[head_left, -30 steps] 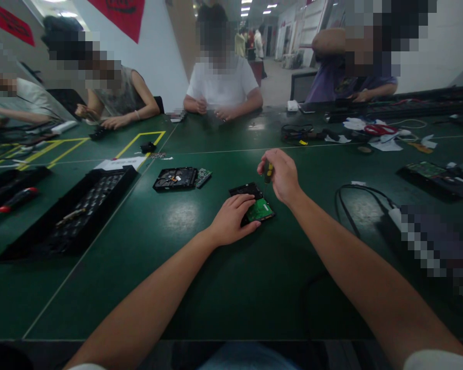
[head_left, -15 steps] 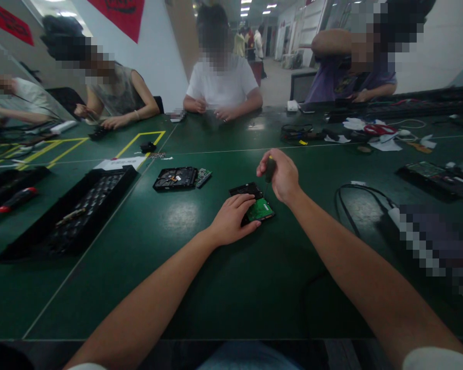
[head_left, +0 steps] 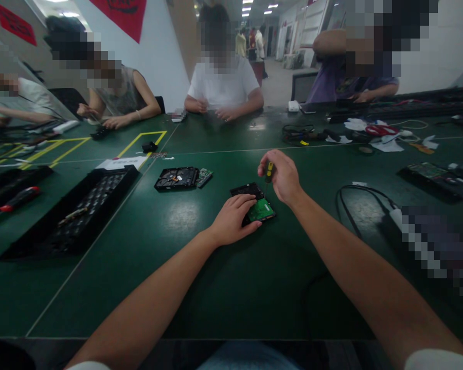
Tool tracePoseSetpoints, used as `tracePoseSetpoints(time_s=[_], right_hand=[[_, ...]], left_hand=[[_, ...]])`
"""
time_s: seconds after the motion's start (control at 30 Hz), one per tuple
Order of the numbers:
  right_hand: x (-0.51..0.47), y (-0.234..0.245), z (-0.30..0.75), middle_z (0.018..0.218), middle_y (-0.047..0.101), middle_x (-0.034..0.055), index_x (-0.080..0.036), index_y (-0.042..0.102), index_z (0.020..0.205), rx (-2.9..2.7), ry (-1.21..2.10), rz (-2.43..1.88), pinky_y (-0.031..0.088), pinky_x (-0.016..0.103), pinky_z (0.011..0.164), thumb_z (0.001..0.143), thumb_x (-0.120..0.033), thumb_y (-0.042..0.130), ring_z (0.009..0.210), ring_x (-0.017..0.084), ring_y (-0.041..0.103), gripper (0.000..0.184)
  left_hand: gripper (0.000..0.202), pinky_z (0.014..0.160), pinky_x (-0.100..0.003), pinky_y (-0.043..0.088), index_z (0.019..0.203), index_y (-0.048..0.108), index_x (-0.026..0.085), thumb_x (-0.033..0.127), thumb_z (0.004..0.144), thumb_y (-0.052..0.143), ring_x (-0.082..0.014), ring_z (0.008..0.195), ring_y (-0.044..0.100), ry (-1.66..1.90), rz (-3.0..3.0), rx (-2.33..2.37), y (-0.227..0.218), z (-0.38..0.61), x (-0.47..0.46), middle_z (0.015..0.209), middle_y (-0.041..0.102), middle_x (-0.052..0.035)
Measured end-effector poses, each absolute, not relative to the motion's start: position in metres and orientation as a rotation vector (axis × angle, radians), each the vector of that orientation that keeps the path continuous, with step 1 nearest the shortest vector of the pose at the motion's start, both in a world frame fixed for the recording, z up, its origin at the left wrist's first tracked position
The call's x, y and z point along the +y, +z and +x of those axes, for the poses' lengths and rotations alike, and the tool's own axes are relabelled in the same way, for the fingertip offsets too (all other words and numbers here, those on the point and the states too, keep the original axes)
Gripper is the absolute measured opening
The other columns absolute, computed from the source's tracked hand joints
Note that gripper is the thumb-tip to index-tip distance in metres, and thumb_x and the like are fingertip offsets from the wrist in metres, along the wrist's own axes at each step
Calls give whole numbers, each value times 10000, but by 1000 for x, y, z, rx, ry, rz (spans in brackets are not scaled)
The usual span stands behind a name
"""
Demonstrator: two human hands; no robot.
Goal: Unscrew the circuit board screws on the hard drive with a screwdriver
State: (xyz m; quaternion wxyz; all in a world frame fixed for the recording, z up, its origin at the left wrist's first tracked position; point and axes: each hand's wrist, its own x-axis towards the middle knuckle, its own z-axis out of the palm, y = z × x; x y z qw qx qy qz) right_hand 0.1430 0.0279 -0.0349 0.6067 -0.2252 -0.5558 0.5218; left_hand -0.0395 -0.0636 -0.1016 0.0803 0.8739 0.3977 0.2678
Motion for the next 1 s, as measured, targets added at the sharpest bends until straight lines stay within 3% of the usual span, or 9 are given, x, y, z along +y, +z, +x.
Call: tracePoseSetpoints(time_s=[0.23,0.47,0.7,1.0], right_hand=[[27,-33,140,694,632,-38,-249,623,858,-1193,1239,-541,504,271,571,910,-536,740,583,137,620,315],[27,-33,138,598,563,-48,-253,589,827,-1193,1248,-548,502,279,575,943,-696,606,555,143,591,458],[25,-33,138,645,599,-63,-265,549,876,-1205,1222,-571,487,257,559,889,-607,746,574,130,594,395],[29,-35,140,684,619,-22,-239,625,800,-1239,1214,-583,521,264,593,947,-652,644,607,130,627,438]], left_hand=[[603,1209,-540,437,1456,541,186,493,958,686,-327,1428,536,806,2623,1188,-103,-40,-64,1516,586,-150],[608,1204,-542,443,1459,546,190,492,953,694,-333,1424,539,801,2608,1198,-101,-39,-64,1515,588,-149],[610,1212,-544,436,1463,545,183,492,957,689,-332,1428,536,794,2607,1201,-101,-39,-64,1519,585,-151],[609,1215,-552,431,1462,544,191,499,957,687,-330,1433,535,789,2608,1200,-101,-40,-64,1521,587,-148]])
